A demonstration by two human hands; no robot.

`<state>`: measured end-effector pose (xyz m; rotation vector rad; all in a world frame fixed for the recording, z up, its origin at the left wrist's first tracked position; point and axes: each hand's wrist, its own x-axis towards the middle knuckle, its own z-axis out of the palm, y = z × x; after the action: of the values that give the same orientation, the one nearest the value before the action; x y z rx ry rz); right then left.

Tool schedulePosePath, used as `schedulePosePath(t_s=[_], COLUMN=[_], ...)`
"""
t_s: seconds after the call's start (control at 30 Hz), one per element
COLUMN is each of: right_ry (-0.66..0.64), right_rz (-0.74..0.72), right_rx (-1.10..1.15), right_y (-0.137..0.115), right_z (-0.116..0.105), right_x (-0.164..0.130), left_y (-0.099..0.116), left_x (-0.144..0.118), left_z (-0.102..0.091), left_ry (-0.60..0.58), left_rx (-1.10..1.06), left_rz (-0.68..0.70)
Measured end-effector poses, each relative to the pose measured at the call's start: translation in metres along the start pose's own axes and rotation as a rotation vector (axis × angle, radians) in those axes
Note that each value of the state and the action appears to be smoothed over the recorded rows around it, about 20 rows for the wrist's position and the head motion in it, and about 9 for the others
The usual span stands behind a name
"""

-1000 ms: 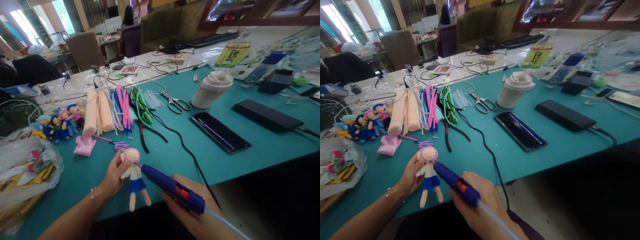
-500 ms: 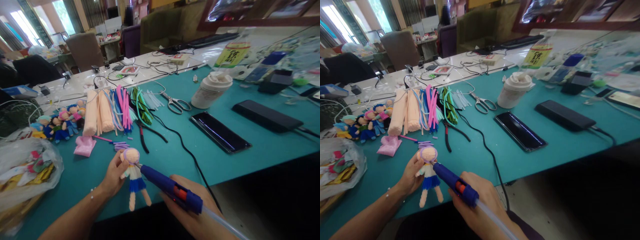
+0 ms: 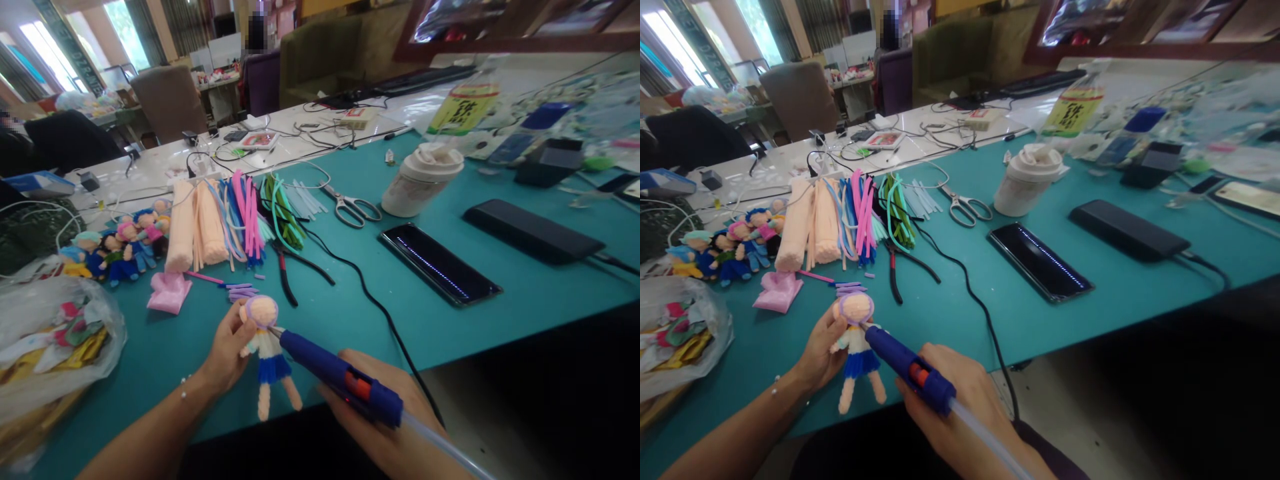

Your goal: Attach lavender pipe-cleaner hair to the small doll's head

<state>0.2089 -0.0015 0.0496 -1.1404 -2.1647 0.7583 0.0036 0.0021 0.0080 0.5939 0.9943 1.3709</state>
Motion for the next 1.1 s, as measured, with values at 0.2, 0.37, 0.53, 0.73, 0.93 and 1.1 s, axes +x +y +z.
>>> schedulePosePath(t_s=[0.2,0.37,0.53,0.73,0.93,1.1], right_ry=[-0.002,0.010,0.036,0.028,0.030,0.032], right_rz=[0.011,0.016,-0.010,0.005,-0.020,-0.001], right_rx=[0.010,0.025,0.034,0.047,0.024,0.024], right_y=[-0.0006,0.0008,0.0027,0.0002,0.0011,0.0018], right_z=[-0.0008,-0.0021,-0.0041,-0.0031,-0.0008,0.0005], right_x=[-0.0001,0.0002,-0.0016,-0.0014,-0.0005,-0.0011], left_y=[-0.0003,0.0008,-0.0002,-0.0033,-0.0001,0.0006], left_x=[-0.0001,-0.0002,0.0003,0.0013,-0.0001,-0.0002], left_z=[-0.0013,-0.0005,-0.0006,-0.0039,0.0002,0.0021], left_ry=[0.021,0.039,0.033,0.032,0.031,0.047], left_rx=[-0.005,0.009,0.004,-0.015,-0.016,-0.031], left_rz=[-0.011,-0.006,-0.012,-0.025,-0.026,-0.035])
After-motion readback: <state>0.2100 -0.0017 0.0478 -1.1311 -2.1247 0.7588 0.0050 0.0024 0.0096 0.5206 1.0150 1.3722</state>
